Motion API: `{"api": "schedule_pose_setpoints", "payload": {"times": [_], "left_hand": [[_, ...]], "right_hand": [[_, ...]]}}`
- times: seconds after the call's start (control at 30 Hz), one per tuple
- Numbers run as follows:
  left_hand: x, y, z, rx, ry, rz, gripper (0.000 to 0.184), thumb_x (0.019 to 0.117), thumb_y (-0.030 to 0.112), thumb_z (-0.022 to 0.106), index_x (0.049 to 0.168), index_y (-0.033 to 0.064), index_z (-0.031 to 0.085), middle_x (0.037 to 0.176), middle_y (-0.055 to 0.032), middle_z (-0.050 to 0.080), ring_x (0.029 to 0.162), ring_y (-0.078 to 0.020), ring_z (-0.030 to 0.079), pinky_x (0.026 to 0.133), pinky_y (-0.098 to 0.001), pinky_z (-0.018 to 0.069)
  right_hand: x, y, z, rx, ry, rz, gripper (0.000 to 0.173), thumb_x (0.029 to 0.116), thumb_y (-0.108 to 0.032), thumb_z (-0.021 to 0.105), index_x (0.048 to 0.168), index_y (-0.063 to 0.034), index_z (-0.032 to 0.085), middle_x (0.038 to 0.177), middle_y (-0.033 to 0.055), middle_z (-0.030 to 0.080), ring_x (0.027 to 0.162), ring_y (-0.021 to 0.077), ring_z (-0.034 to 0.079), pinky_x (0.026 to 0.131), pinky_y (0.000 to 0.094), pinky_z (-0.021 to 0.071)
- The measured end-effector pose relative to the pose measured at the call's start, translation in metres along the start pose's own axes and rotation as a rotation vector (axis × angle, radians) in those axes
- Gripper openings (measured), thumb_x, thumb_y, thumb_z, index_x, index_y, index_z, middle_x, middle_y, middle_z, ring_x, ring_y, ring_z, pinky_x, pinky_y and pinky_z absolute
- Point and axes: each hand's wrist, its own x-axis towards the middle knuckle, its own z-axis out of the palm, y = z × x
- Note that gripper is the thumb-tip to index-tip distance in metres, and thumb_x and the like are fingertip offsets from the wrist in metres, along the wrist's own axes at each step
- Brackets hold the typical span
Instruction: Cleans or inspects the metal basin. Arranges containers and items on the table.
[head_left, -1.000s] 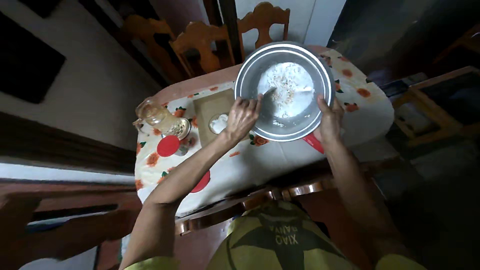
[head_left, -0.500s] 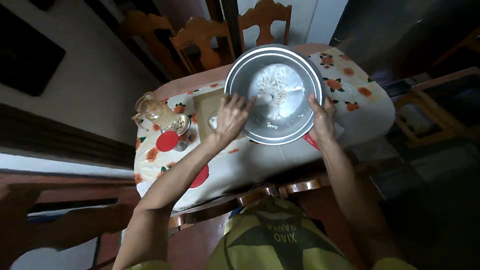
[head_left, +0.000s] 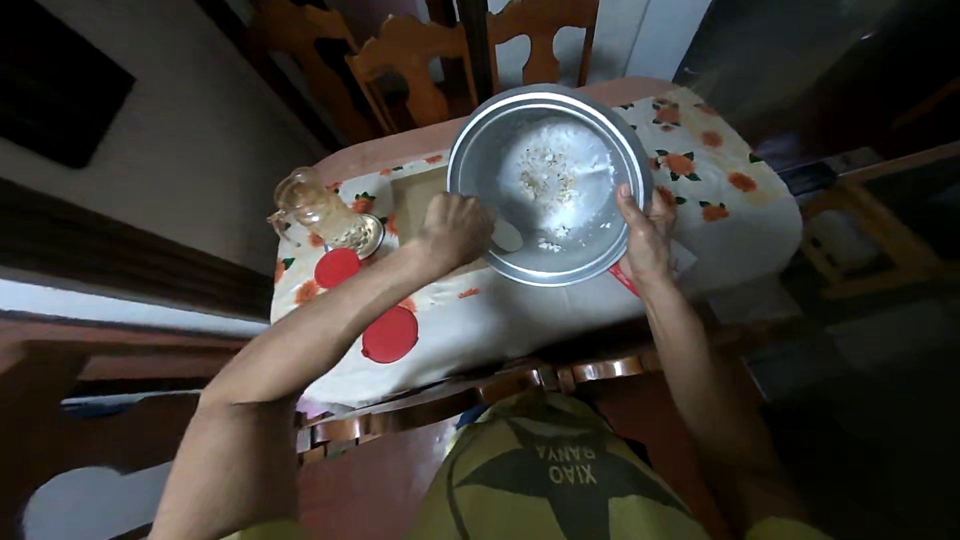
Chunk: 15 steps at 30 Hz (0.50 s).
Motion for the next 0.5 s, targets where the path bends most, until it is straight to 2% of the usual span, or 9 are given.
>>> {"api": "schedule_pose_setpoints", "payload": {"times": [0.03, 0.1, 0.2, 0.27, 0.33, 0.4, 0.5], "left_hand": [[0.006, -0.002, -0.006, -0.019, -0.093, 0.001, 0.035, 0.1062, 0.033, 0.051, 0.112, 0.0054, 0.071, 0.103, -0.0228, 0.069, 0.098, -0.0445, 0.066, 0.079, -0.0618, 0.0484], [0.015, -0.006, -0.014, -0.073, -0.169, 0.036, 0.033, 0.1041, 0.036, 0.056, 0.112, 0.0077, 0.072, 0.11, -0.0212, 0.069, 0.105, -0.0433, 0.064, 0.085, -0.0624, 0.0459], [0.032, -0.011, -0.005, -0.165, -0.211, 0.101, 0.033, 0.1022, 0.042, 0.059, 0.114, 0.0156, 0.074, 0.116, -0.0177, 0.069, 0.113, -0.041, 0.062, 0.09, -0.0652, 0.0456], [0.035, -0.008, 0.001, -0.254, -0.223, 0.093, 0.034, 0.1034, 0.042, 0.057, 0.117, 0.0164, 0.074, 0.119, -0.0179, 0.068, 0.115, -0.0413, 0.061, 0.092, -0.0668, 0.0443], [0.034, 0.0, 0.014, -0.33, -0.175, 0.052, 0.034, 0.104, 0.041, 0.055, 0.119, 0.0161, 0.073, 0.119, -0.0178, 0.069, 0.115, -0.0408, 0.063, 0.091, -0.0661, 0.0464], [0.033, 0.01, 0.025, -0.38, -0.129, 0.008, 0.037, 0.1057, 0.041, 0.051, 0.12, 0.0152, 0.072, 0.119, -0.019, 0.069, 0.114, -0.0416, 0.063, 0.09, -0.065, 0.0475], [0.028, 0.024, 0.042, -0.44, -0.029, -0.033, 0.039, 0.1069, 0.043, 0.049, 0.121, 0.0159, 0.072, 0.115, -0.0195, 0.07, 0.109, -0.0428, 0.066, 0.087, -0.0643, 0.0495]], "right_hand": [[-0.002, -0.001, 0.001, -0.031, -0.006, 0.007, 0.033, 0.1051, -0.019, 0.054, 0.132, -0.0004, 0.058, 0.117, 0.0034, 0.069, 0.105, 0.0068, 0.068, 0.095, 0.0302, 0.0579], [-0.008, -0.003, 0.001, -0.109, -0.034, 0.03, 0.036, 0.1057, -0.03, 0.055, 0.132, -0.0063, 0.061, 0.116, -0.0006, 0.069, 0.102, 0.0028, 0.067, 0.091, 0.0275, 0.0574], [-0.011, -0.002, -0.001, -0.131, -0.058, 0.01, 0.034, 0.1055, -0.03, 0.055, 0.128, -0.0059, 0.063, 0.112, -0.0006, 0.07, 0.099, 0.0026, 0.068, 0.089, 0.0274, 0.0583], [-0.013, -0.003, -0.001, -0.133, -0.071, 0.008, 0.032, 0.1054, -0.028, 0.055, 0.127, -0.0071, 0.063, 0.106, -0.0022, 0.07, 0.094, 0.0012, 0.068, 0.085, 0.0257, 0.0591], [-0.016, -0.002, -0.006, -0.123, -0.089, 0.062, 0.034, 0.1053, -0.035, 0.055, 0.131, -0.014, 0.063, 0.105, -0.0014, 0.07, 0.089, 0.0045, 0.069, 0.078, 0.0273, 0.0598], [-0.016, -0.002, -0.008, -0.128, -0.089, 0.092, 0.038, 0.1048, -0.04, 0.055, 0.136, -0.0186, 0.061, 0.108, -0.0006, 0.07, 0.089, 0.0072, 0.069, 0.076, 0.0292, 0.0605], [-0.013, -0.003, -0.011, -0.15, -0.092, 0.079, 0.04, 0.1045, -0.04, 0.056, 0.138, -0.0189, 0.059, 0.112, -0.0005, 0.07, 0.093, 0.0082, 0.07, 0.08, 0.0307, 0.0608]]}}
